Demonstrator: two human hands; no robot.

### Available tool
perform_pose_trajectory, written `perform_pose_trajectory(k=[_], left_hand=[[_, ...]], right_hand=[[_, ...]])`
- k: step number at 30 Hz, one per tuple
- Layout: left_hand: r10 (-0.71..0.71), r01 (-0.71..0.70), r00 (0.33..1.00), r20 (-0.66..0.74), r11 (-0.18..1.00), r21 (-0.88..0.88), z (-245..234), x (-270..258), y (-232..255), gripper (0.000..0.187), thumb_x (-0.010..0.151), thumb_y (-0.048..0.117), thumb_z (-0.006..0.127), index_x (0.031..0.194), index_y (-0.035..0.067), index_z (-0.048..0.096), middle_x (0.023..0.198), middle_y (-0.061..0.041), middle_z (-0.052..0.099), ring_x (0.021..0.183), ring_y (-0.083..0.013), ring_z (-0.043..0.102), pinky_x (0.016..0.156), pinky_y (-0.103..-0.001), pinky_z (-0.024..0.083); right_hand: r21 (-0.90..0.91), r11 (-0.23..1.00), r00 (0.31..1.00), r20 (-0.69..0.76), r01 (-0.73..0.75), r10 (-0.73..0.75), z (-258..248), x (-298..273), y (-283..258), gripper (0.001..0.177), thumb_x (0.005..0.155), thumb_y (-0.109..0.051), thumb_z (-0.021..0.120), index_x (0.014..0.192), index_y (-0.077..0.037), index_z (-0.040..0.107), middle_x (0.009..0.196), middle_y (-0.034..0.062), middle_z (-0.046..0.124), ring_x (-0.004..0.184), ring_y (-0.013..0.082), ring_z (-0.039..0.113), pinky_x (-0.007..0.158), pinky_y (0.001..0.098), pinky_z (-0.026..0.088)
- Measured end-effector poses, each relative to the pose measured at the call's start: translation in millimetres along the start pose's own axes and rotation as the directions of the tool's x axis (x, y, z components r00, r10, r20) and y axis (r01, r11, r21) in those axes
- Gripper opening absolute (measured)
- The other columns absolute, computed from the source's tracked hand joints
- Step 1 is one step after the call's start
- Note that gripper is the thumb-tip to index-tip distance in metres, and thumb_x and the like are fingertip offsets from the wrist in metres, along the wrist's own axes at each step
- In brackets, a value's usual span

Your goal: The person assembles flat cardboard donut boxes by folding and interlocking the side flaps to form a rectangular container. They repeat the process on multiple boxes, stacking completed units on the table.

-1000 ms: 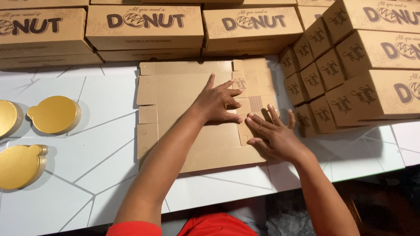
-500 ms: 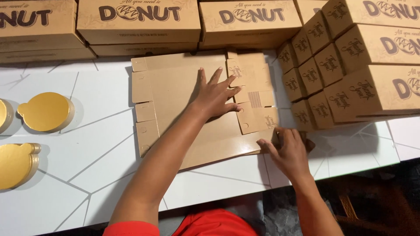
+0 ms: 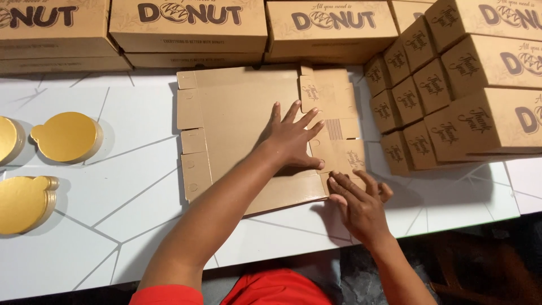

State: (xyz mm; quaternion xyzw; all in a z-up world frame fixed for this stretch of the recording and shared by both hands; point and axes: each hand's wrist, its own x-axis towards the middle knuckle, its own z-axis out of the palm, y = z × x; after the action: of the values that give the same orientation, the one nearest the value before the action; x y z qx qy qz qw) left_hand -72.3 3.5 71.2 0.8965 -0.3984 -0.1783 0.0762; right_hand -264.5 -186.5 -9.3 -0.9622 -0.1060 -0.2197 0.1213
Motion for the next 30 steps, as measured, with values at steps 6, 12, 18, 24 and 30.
perform_pose_trajectory(k=[6,12,18,24,30], left_hand=[[-0.009,0.009,1.000,0.024,1.000,-0.005,4.2,3.9,-1.5,0.103,0.077,0.080,0.059,0.161,0.025,0.034,0.172,-0.002,0.020,0.158,-0.0414,0.007,0.120,-0.075,-0.001],[0.002,-0.002,1.000,-0.005,0.999,-0.033,6.1,4.9,-3.6,0.105,0.075,0.080,0.063,0.160,0.025,0.036,0.172,-0.002,0.022,0.158,-0.0418,0.007,0.119,-0.076,-0.003],[0.014,-0.014,1.000,-0.005,0.999,-0.037,7.7,3.7,-3.2,0.104,0.076,0.080,0.063,0.160,0.025,0.035,0.172,-0.002,0.021,0.158,-0.0408,0.007,0.119,-0.075,-0.003],[0.006,-0.006,1.000,-0.007,1.000,-0.015,6.0,2.0,-4.9,0.104,0.075,0.081,0.063,0.160,0.029,0.035,0.172,0.001,0.021,0.159,-0.0377,0.008,0.121,-0.073,0.001],[0.005,-0.005,1.000,-0.002,1.000,0.013,8.0,2.9,-6.3,0.104,0.075,0.083,0.060,0.160,0.030,0.034,0.172,0.004,0.019,0.159,-0.0359,0.008,0.123,-0.071,0.003]], right_hand=[[-0.123,0.991,0.998,0.051,0.055,-0.049,9.9,22.4,20.4,0.039,0.104,-0.043,0.054,0.140,-0.034,0.064,0.143,-0.0111,0.065,0.145,0.0251,0.046,0.104,0.0498,0.023],[-0.076,0.996,0.976,0.218,0.043,-0.026,-7.0,17.6,10.6,0.045,0.102,-0.035,0.058,0.146,-0.029,0.060,0.147,-0.0032,0.063,0.149,0.0358,0.041,0.107,0.0664,0.026],[-0.099,0.993,0.978,0.204,0.070,-0.049,-18.3,38.1,4.5,0.042,0.100,-0.042,0.057,0.140,-0.030,0.064,0.142,-0.0081,0.065,0.147,0.0260,0.046,0.125,0.0514,0.025],[-0.120,0.992,0.982,0.188,0.036,-0.013,-5.8,42.9,2.6,0.046,0.105,-0.041,0.053,0.149,-0.029,0.058,0.153,-0.0046,0.056,0.152,0.0384,0.034,0.111,0.0662,0.025],[-0.141,0.987,0.930,0.346,-0.079,0.124,5.6,23.3,16.7,0.047,0.105,-0.047,0.047,0.151,-0.039,0.051,0.156,-0.0117,0.051,0.155,0.0356,0.029,0.108,0.0757,0.020]])
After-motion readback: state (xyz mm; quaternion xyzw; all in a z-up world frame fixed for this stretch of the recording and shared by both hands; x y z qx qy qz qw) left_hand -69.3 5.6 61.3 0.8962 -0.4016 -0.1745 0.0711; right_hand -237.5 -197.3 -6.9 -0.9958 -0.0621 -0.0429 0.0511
